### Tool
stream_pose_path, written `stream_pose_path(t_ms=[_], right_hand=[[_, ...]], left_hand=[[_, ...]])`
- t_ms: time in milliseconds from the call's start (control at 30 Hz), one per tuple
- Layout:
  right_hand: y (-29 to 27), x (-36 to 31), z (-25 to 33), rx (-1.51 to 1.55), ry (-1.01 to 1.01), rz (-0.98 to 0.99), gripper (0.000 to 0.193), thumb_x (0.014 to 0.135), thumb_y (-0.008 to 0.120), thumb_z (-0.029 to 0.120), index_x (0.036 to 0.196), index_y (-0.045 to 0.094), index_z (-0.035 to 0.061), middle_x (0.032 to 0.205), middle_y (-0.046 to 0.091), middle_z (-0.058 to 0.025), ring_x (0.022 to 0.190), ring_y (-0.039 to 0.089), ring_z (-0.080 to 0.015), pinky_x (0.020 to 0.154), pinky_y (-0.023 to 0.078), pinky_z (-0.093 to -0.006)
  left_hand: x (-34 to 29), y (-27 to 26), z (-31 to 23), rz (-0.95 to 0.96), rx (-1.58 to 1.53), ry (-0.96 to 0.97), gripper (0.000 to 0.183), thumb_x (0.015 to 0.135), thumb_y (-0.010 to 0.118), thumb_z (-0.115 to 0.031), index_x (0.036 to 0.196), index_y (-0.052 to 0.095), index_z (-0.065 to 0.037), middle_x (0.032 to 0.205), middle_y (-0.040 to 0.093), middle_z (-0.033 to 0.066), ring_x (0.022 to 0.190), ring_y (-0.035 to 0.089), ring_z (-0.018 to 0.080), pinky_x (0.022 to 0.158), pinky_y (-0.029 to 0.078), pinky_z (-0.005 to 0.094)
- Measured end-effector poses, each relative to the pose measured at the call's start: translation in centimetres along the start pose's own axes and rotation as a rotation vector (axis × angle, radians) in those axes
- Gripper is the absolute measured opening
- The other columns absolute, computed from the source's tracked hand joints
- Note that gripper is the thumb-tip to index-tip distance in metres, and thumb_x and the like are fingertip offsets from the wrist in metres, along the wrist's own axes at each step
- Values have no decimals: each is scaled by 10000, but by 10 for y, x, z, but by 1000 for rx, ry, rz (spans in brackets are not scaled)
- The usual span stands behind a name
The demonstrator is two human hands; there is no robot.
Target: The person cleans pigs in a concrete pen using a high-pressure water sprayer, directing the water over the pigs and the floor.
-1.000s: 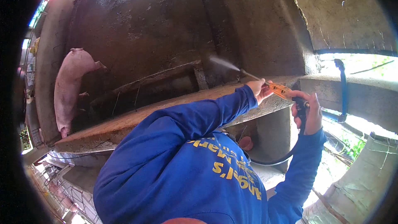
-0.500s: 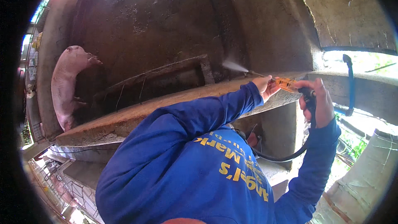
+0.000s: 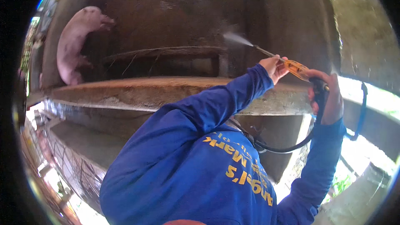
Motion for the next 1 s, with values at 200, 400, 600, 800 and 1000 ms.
stream_pose_path(t_ms=[200, 400, 600, 800, 1000], right_hand=[[-2, -9, 6, -90, -55, 43, 630, 819, 271, 579, 962, 574, 46, 530, 455, -12, 339, 334, -31, 324, 259, -152], [-31, 0, 3, -191, 10, 242, 669, 783, 283, 636, 889, 592, 52, 483, 436, -2, 320, 339, -32, 313, 257, -160], [-38, -4, -20, -81, -120, 325, 633, 815, 278, 593, 899, 583, 44, 511, 451, -2, 338, 340, -27, 327, 258, -164], [-26, -14, -53, -31, -336, 417, 559, 866, 281, 489, 930, 571, 15, 516, 441, 2, 360, 348, -45, 349, 269, -182], [35, -37, -61, -144, -488, 388, 225, 816, 497, 219, 904, 584, 31, 603, 551, -76, 522, 516, -144, 513, 413, -256]], left_hand=[[-27, -8, 9, -39, -11, 45, 208, 905, 332, -176, 850, 435, -4, 810, 524, 92, 725, 558, 178, 666, 522, 293], [-28, -25, 40, -29, -72, 99, 217, 906, 324, -161, 849, 444, 10, 799, 531, 104, 720, 567, 193, 683, 522, 292], [-29, -31, 30, -37, -85, 298, 199, 903, 333, -158, 830, 449, -13, 797, 558, 86, 726, 573, 193, 690, 520, 302], [-29, -42, 13, -48, -61, 408, 141, 893, 351, -143, 857, 436, -35, 819, 553, 77, 745, 568, 191, 671, 509, 330], [-35, -75, -30, 204, -3, 313, 46, 814, 369, -16, 817, 415, -17, 741, 500, 57, 695, 545, 174, 642, 493, 301]])
Point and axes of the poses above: each hand's wrist, its own x-axis towards the middle knuckle, its own y-axis out of the palm, z = x × y, the point moved 2 cm from there along x, towards the middle knuckle
